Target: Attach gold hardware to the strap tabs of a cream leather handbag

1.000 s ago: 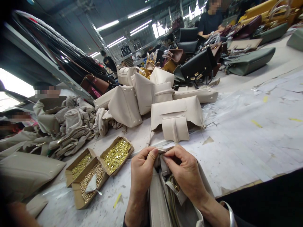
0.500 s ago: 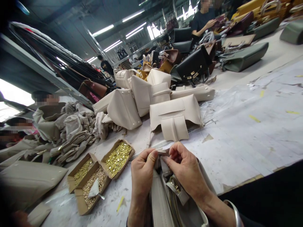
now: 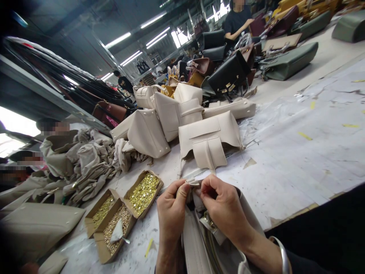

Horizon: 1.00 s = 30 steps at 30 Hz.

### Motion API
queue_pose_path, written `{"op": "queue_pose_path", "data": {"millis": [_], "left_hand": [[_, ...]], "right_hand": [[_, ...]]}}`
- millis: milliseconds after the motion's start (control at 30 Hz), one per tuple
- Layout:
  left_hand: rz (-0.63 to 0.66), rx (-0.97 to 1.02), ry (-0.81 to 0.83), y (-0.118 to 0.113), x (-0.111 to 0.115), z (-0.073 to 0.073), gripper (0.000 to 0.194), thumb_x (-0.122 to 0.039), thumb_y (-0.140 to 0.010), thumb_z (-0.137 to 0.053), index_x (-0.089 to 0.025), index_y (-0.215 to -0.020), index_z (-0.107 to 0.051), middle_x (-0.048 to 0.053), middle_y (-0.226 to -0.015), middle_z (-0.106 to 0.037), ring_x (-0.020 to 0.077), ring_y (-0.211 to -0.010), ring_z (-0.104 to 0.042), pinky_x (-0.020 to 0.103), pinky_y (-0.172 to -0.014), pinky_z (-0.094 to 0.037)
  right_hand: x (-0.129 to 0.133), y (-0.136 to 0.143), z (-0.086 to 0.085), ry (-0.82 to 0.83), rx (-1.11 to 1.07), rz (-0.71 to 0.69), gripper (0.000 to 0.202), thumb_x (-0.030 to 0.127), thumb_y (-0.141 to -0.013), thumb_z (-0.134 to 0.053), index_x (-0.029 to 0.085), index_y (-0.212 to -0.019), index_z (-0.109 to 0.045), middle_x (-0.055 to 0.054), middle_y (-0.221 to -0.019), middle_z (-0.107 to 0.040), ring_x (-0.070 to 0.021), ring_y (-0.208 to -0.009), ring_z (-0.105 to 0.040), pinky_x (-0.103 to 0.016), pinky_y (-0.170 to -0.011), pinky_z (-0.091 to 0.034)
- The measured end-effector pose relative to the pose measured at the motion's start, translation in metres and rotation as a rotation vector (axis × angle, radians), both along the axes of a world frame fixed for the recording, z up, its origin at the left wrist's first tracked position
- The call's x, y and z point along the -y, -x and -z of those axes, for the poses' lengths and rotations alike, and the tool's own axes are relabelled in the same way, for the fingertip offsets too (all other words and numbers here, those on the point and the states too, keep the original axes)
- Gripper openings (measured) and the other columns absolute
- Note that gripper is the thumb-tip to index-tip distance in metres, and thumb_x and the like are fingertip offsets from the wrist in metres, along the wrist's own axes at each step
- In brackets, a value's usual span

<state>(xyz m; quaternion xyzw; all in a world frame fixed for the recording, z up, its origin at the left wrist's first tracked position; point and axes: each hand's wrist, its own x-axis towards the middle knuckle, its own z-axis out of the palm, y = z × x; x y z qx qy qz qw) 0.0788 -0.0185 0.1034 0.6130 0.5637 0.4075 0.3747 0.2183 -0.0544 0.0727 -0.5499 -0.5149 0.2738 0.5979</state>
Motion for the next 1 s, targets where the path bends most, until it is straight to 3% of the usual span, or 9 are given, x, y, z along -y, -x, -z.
{"op": "queue_pose_path", "data": {"millis": [200,333,500,600,700,867,1000], "left_hand": [[0.029,0.012,0.054,0.002,0.0,-0.002,0.032,-0.042,-0.084,-0.072,-0.016,-0.102,-0.079,0.007,-0.093,-0.079,0.0232,-0.087,-0.071,0.03,-0.08,-0.054],[0.098,-0.014,0.123,0.005,0.002,-0.01,0.041,-0.028,-0.071,-0.08,-0.019,-0.111,-0.078,0.005,-0.107,-0.079,0.0245,-0.099,-0.071,0.03,-0.09,-0.053],[0.098,-0.045,0.155,0.003,0.006,-0.018,0.032,-0.029,-0.077,-0.074,-0.016,-0.107,-0.079,0.006,-0.099,-0.079,0.024,-0.094,-0.07,0.03,-0.087,-0.053],[0.089,0.0,0.183,0.002,0.006,-0.015,0.033,-0.033,-0.08,-0.075,-0.016,-0.107,-0.079,0.006,-0.099,-0.079,0.0239,-0.093,-0.07,0.03,-0.085,-0.052],[0.099,0.034,0.16,0.003,0.004,-0.011,0.029,-0.033,-0.082,-0.075,-0.016,-0.105,-0.08,0.006,-0.099,-0.08,0.0234,-0.092,-0.07,0.029,-0.085,-0.052],[0.106,0.011,0.102,0.006,0.005,-0.011,0.025,-0.031,-0.085,-0.073,-0.018,-0.105,-0.08,0.004,-0.097,-0.079,0.0221,-0.091,-0.07,0.028,-0.084,-0.053],[0.094,-0.073,0.024,0.008,0.008,-0.011,0.023,-0.029,-0.087,-0.072,-0.021,-0.107,-0.081,0.003,-0.1,-0.08,0.0221,-0.094,-0.072,0.028,-0.085,-0.054]], "right_hand": [[-0.001,-0.002,0.002,-0.008,0.014,-0.004,0.016,0.015,-0.087,-0.063,0.023,-0.075,-0.056,0.007,-0.064,-0.054,-0.011,-0.057,-0.051,-0.021,-0.056,-0.042],[-0.003,-0.003,0.002,-0.011,0.011,0.002,0.014,0.013,-0.085,-0.061,0.023,-0.076,-0.056,0.006,-0.066,-0.054,-0.0112,-0.059,-0.052,-0.021,-0.058,-0.043],[-0.001,-0.001,0.001,-0.011,0.005,-0.025,0.012,0.014,-0.087,-0.062,0.023,-0.079,-0.058,0.006,-0.067,-0.056,-0.0114,-0.059,-0.054,-0.021,-0.058,-0.045],[-0.001,-0.001,0.001,0.001,-0.03,-0.06,0.009,0.014,-0.088,-0.062,0.023,-0.088,-0.061,0.006,-0.069,-0.061,-0.0117,-0.06,-0.059,-0.021,-0.06,-0.048],[-0.004,-0.005,-0.001,0.016,-0.017,-0.113,0.019,0.012,-0.089,-0.063,0.023,-0.103,-0.067,0.006,-0.073,-0.064,-0.0125,-0.064,-0.063,-0.022,-0.064,-0.051],[-0.007,-0.018,-0.011,-0.075,0.207,-0.186,0.025,0.013,-0.098,-0.06,0.025,-0.115,-0.073,-0.001,-0.092,-0.069,-0.0169,-0.083,-0.068,-0.028,-0.079,-0.055],[-0.009,-0.024,-0.016,-0.144,0.394,-0.118,0.025,0.023,-0.106,-0.053,0.026,-0.115,-0.076,-0.009,-0.117,-0.067,-0.0194,-0.09,-0.07,-0.031,-0.08,-0.056]]}}
